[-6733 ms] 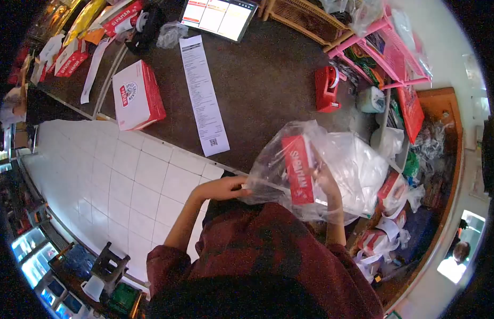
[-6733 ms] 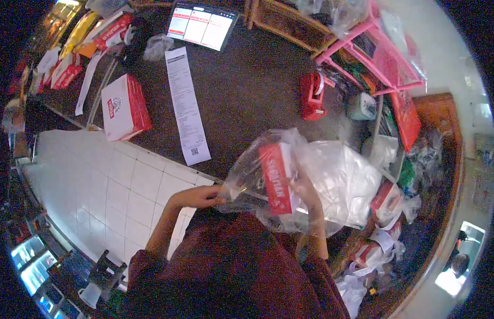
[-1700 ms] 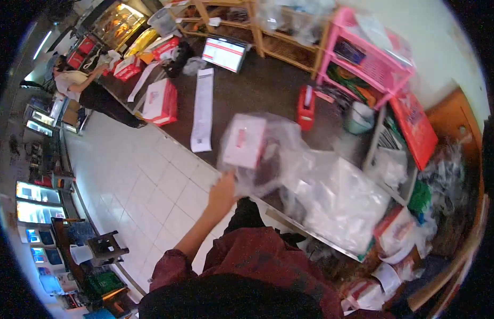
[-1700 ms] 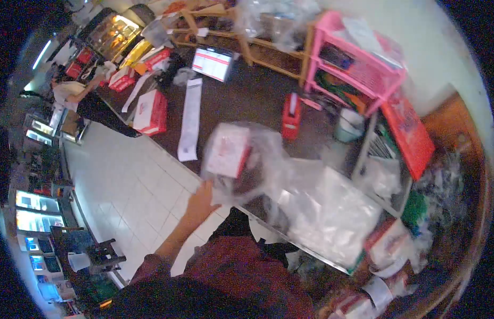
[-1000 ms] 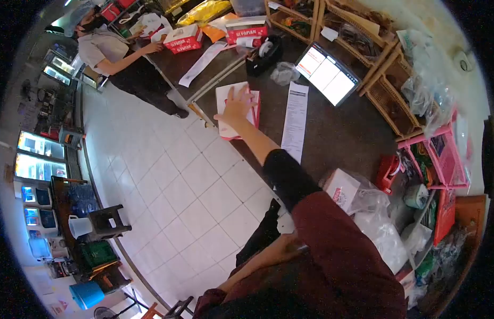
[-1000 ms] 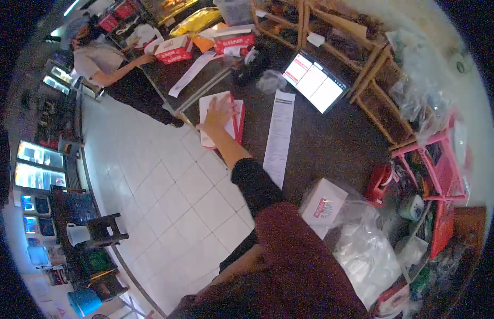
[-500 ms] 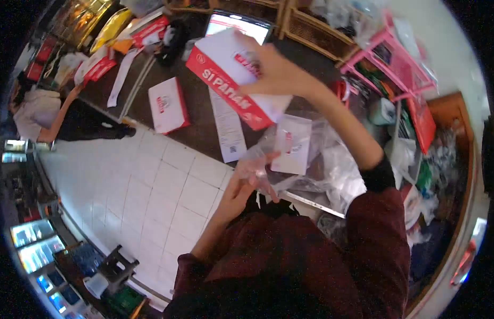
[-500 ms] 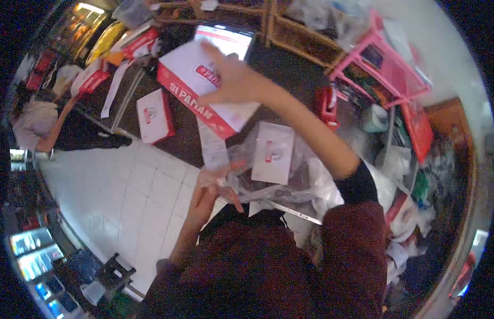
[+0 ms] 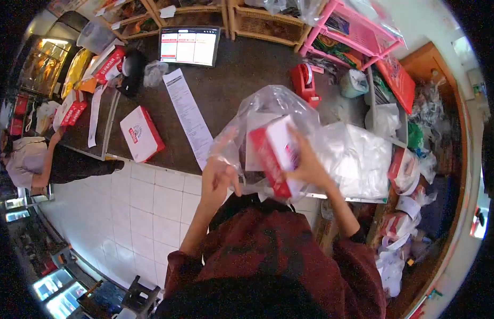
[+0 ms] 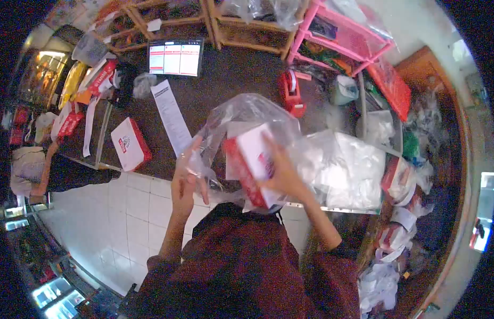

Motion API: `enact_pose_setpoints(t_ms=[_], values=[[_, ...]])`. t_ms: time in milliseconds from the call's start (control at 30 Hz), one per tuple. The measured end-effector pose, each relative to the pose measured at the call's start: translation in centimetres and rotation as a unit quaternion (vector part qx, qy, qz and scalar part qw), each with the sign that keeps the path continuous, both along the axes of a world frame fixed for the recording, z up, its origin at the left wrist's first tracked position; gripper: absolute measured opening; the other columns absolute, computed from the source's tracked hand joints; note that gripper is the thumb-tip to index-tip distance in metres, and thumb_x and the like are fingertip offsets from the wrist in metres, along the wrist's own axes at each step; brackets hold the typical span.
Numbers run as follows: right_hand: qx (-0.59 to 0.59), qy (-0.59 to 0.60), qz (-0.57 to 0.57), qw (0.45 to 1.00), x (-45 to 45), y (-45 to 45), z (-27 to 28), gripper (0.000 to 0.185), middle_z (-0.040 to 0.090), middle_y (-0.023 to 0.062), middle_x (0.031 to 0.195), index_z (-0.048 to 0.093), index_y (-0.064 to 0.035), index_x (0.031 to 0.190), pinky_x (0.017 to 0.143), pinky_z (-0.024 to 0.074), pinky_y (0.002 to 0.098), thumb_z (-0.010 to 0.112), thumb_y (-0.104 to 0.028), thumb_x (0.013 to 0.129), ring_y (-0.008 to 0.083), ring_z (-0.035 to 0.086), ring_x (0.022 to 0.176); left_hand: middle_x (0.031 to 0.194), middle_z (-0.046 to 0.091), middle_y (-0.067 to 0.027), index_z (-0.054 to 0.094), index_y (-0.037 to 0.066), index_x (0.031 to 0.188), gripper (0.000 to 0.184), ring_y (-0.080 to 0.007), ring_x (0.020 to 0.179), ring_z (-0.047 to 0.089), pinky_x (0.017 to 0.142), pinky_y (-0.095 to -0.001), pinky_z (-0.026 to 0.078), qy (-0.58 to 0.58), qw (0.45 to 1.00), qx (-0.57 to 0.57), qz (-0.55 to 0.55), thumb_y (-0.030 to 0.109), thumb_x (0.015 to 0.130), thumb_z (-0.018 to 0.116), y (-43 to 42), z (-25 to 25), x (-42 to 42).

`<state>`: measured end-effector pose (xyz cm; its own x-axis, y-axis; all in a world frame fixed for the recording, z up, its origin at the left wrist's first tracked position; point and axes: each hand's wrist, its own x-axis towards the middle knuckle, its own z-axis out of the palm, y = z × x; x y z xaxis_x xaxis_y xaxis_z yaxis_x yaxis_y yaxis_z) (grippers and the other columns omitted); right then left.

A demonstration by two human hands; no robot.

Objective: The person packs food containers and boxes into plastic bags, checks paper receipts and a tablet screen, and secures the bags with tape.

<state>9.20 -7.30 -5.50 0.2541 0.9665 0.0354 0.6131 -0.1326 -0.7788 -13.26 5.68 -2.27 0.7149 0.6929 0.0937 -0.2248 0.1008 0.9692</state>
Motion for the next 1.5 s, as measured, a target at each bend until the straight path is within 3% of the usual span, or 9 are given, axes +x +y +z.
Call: enact_pose_setpoints(t_ms=[133,300,467,567,833,967,1033,1200,1500], values=[[-0.148,0.166,-0.163,0.961,4.3,0.5,-3.2,0.103,0.026,0.0321,0.133,0.017,-0.0048,0.138,0.099,0.03,0.0433,0.074,-0.042,0.061,0.0374,0.033,0.122,0.083,0.051,-0.01,0.026,0.001,0.128,0.044,-0.016,0.051,0.054,0.046,-0.0279,0.046,-0.053,0.998,0.004,-0.046,0.01,0.09,0.045,-1.2,-1.7,1.0],[-0.381,-0.148,-0.351,0.842,2.2,3.6,-7.2,0.111,0.025,0.038,0.128,0.007,-0.0185,0.141,0.094,0.0307,0.0546,0.071,-0.055,0.058,0.0469,0.035,0.116,0.106,0.048,-0.0133,0.035,0.002,0.12,0.035,-0.0188,0.065,0.062,0.058,-0.0324,0.049,0.014,0.993,0.105,-0.045,0.01,0.089,0.048,-1.8,-1.4,2.8],[-0.088,-0.335,-0.258,0.902,-0.6,3.5,-12.8,0.099,0.033,0.0307,0.127,0.029,0.0119,0.127,0.097,0.0281,0.0512,0.062,-0.06,0.067,0.0436,0.031,0.118,0.099,0.053,-0.0177,0.055,0.007,0.098,0.02,-0.0304,0.078,0.058,0.073,-0.0386,0.043,0.033,0.946,0.309,-0.096,0.02,0.082,0.057,-3.8,-0.7,4.9],[-0.166,-0.302,-0.195,0.918,-5.3,7.3,-10.6,0.107,0.037,0.0301,0.124,0.026,0.0189,0.124,0.099,0.0242,0.0503,0.062,-0.062,0.064,0.0437,0.031,0.118,0.08,0.057,-0.0155,0.055,0.012,0.098,0.022,-0.0325,0.076,0.055,0.071,-0.0448,0.041,0.038,0.932,0.308,-0.186,0.027,0.082,0.055,-6.5,-0.4,7.3],[-0.243,-0.207,-0.069,0.945,-3.3,8.5,-8.5,0.124,0.017,0.0287,0.139,0.005,-0.0045,0.139,0.104,0.0142,0.0525,0.074,-0.057,0.051,0.0513,0.012,0.126,0.107,0.049,-0.0236,0.053,0.014,0.096,0.015,-0.0332,0.06,0.06,0.059,-0.0411,0.049,-0.01,0.918,0.094,-0.384,0.022,0.083,0.055,-8.7,5.7,10.8],[-0.208,-0.109,-0.043,0.971,-2.8,8.2,-8.3,0.121,0.011,0.0255,0.141,0.007,-0.0156,0.141,0.099,0.0199,0.0592,0.076,-0.054,0.05,0.0502,0.015,0.126,0.09,0.046,-0.0255,0.048,0.013,0.097,0.017,-0.0396,0.058,0.057,0.054,-0.0455,0.046,-0.19,0.914,0.208,-0.293,0.023,0.084,0.052,-9.4,6.2,12.1],[-0.217,-0.147,-0.064,0.963,-4.0,9.4,-8.7,0.122,0.009,0.0254,0.141,0.008,-0.016,0.141,0.101,0.0204,0.0552,0.078,-0.051,0.049,0.0487,0.016,0.126,0.13,0.029,-0.0212,0.053,0.007,0.091,0.012,-0.0361,0.076,0.059,0.067,-0.0428,0.048,-0.177,0.911,0.145,-0.344,0.015,0.082,0.053,-9.4,5.8,12.3],[-0.233,-0.17,-0.094,0.953,-4.3,10.1,-9.1,0.122,0.008,0.0254,0.141,0.009,-0.0164,0.141,0.1,0.0242,0.0514,0.081,-0.047,0.047,0.0465,0.02,0.124,0.087,0.051,-0.0132,0.047,0.0,0.089,0.011,-0.0258,0.084,0.055,0.072,-0.0421,0.045,-0.046,0.982,0.18,0.011,0.011,0.087,0.046,-4.2,3.3,10.5],[-0.291,-0.216,-0.168,0.917,-6.0,12.8,-9.1,0.119,0.009,0.0258,0.14,0.011,-0.0165,0.141,0.092,0.034,0.0522,0.08,-0.045,0.049,0.044,0.031,0.118,0.069,0.055,-0.01,0.045,0.003,0.098,0.013,-0.0173,0.057,0.062,0.05,-0.028,0.048,0.052,0.97,0.064,-0.227,0.013,0.091,0.044,-1.6,3.7,5.6]])
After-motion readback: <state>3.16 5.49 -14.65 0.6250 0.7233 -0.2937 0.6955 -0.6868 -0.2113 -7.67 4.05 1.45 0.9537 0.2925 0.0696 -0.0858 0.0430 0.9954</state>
